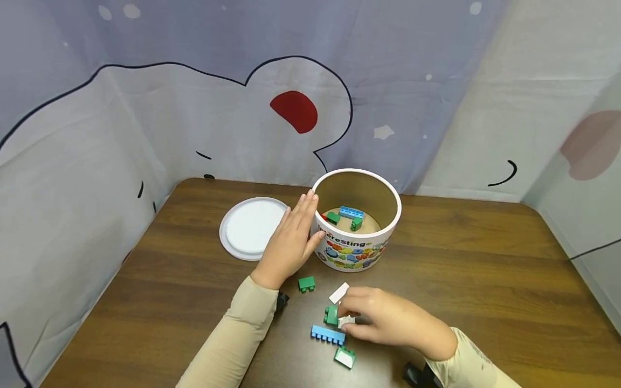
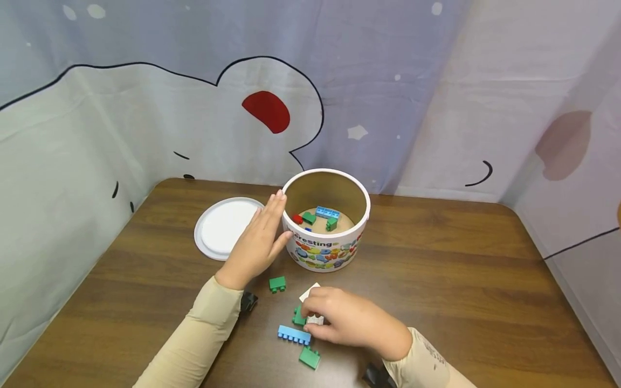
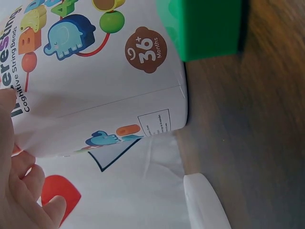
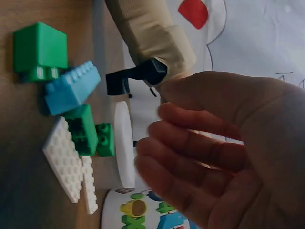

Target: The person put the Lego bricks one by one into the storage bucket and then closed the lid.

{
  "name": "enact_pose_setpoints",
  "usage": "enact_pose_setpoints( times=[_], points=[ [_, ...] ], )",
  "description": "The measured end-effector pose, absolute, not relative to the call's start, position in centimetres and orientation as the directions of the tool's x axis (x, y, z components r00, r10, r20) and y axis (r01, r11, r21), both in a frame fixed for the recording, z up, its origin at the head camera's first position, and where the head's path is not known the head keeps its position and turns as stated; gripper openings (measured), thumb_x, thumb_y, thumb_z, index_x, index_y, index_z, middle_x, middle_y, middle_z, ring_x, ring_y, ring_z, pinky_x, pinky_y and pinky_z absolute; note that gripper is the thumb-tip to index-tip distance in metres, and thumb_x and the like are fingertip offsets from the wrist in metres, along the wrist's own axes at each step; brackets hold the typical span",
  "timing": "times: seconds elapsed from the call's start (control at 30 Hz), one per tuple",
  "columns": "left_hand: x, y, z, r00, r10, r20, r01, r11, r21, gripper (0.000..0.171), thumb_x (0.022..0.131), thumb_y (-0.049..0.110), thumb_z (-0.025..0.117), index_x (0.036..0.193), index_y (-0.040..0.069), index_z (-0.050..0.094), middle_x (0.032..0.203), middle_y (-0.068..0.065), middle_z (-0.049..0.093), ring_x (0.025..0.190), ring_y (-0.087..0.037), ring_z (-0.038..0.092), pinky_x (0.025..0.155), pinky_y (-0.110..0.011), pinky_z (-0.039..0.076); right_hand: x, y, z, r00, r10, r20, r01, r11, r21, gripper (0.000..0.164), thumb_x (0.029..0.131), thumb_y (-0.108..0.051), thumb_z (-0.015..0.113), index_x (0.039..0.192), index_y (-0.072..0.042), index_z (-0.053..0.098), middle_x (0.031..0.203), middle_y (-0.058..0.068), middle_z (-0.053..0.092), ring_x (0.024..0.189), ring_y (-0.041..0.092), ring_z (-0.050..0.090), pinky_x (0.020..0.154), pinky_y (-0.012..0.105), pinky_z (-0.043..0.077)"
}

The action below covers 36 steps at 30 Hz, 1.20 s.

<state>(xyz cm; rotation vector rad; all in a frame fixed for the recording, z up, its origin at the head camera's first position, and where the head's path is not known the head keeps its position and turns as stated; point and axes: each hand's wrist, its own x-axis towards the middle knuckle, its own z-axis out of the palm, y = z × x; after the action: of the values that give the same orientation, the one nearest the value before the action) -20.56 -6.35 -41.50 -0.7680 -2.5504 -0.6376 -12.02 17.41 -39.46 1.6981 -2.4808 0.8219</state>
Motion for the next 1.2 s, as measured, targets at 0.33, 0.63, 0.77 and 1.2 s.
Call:
enact_pose_setpoints(
  times=[0.33,0.63,0.77,1.2],
  points=[
    [-20.6,-6.3,-41.4,-0.768,0.410,0.492,0.594,0.743,0.307,0.076,0.105,0.032,0.057,0.163,0.007,0.016,0.170,-0.007,0.015,0.155,-0.021,0.014,0.122,-0.052,0.021,-10.6,17.3,-40.2,-0.485,-0.874,0.034,-0.810,0.435,-0.394,0.028,0.085,-0.033,0.081,0.075,-0.017,0.059,0.070,-0.015,0.040,0.063,-0.007,0.033,0.054,0.008,0.028],
    [-20.6,-6.4,-41.6,-0.771,0.407,0.490,0.591,0.744,0.312,0.075,0.105,0.031,0.058,0.163,0.007,0.017,0.169,-0.009,0.015,0.155,-0.022,0.015,0.122,-0.052,0.021,-10.0,17.0,-41.1,-0.492,-0.869,-0.045,-0.807,0.475,-0.351,0.035,0.079,-0.038,0.084,0.069,-0.020,0.056,0.067,-0.019,0.034,0.059,-0.006,0.031,0.051,0.009,0.026],
    [-20.6,-6.4,-41.7,-0.774,0.409,0.483,0.589,0.744,0.314,0.075,0.105,0.031,0.058,0.163,0.007,0.017,0.169,-0.008,0.015,0.155,-0.021,0.014,0.122,-0.052,0.020,-9.9,16.9,-41.4,-0.497,-0.866,-0.058,-0.799,0.483,-0.358,0.033,0.076,-0.033,0.085,0.069,-0.020,0.056,0.067,-0.018,0.036,0.059,-0.006,0.031,0.051,0.008,0.026],
    [-20.6,-6.3,-41.7,-0.770,0.409,0.489,0.590,0.749,0.302,0.076,0.104,0.031,0.058,0.163,0.007,0.016,0.169,-0.008,0.015,0.155,-0.021,0.015,0.122,-0.052,0.021,-10.0,16.9,-41.2,-0.498,-0.865,-0.059,-0.801,0.484,-0.352,0.028,0.074,-0.022,0.083,0.071,-0.018,0.055,0.069,-0.018,0.034,0.059,-0.005,0.032,0.052,0.009,0.026]
  ],
)
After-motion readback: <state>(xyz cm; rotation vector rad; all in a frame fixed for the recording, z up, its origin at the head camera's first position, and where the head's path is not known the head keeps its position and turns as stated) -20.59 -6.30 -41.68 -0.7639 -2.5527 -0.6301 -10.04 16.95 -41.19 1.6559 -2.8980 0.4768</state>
